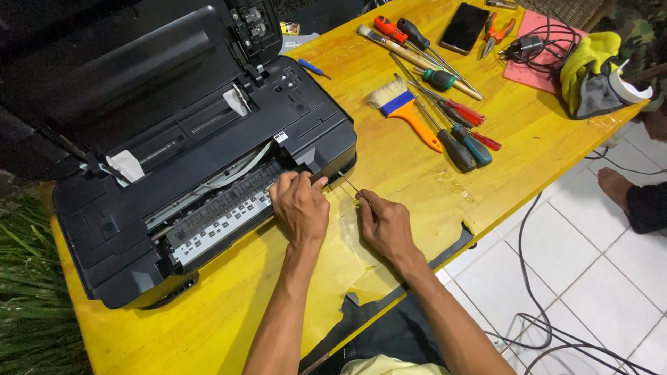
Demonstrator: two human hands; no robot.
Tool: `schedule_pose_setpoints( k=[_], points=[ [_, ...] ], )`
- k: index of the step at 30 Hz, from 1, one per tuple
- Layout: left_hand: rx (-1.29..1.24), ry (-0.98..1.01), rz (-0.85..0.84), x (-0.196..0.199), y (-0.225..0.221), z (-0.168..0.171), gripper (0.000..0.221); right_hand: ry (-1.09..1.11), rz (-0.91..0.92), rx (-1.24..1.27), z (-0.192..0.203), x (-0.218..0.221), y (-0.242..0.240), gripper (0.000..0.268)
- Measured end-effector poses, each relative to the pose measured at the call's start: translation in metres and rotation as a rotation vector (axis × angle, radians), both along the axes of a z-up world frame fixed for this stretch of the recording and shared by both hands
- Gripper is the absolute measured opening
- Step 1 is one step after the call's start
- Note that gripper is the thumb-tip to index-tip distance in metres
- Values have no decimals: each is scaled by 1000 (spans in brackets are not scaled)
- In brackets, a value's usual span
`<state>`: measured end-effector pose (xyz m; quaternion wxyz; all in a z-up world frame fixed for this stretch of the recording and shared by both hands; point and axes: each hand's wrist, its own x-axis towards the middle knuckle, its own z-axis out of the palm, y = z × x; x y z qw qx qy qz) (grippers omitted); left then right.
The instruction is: The person uses a brush to clean the exterior and interior surfaces of a disassembled printer. They then use a screwdriver to remove a small part, flip the printer over, and continue brushing the bottom and inside of the casing.
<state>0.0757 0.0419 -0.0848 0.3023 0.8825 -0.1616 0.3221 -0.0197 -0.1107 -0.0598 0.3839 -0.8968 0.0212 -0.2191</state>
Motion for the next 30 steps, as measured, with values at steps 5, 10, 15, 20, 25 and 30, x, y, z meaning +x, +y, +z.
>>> schedule_pose_setpoints(
  k=[5,10,15,20,25,30],
  points=[
    [-14,2,-1,-8,-2,19,31,-15,24,0,8,5,6,21],
    [9,-30,25,-8,-4,17,29,-37,22,-36,13,5,8,20],
    [46,48,32,-14,-3,24,29,-41,-55,-61,0,-15,6,20],
    [60,100,26,-16,-1,26,34,47,-145,147,9,-39,-5,22],
    [82,66,9,-20,5,30,29,229,-184,428,16,-23,-15,23],
    [-9,80,-64,-39,23,49,22,213,-214,462,9,17,-27,17]
  ],
)
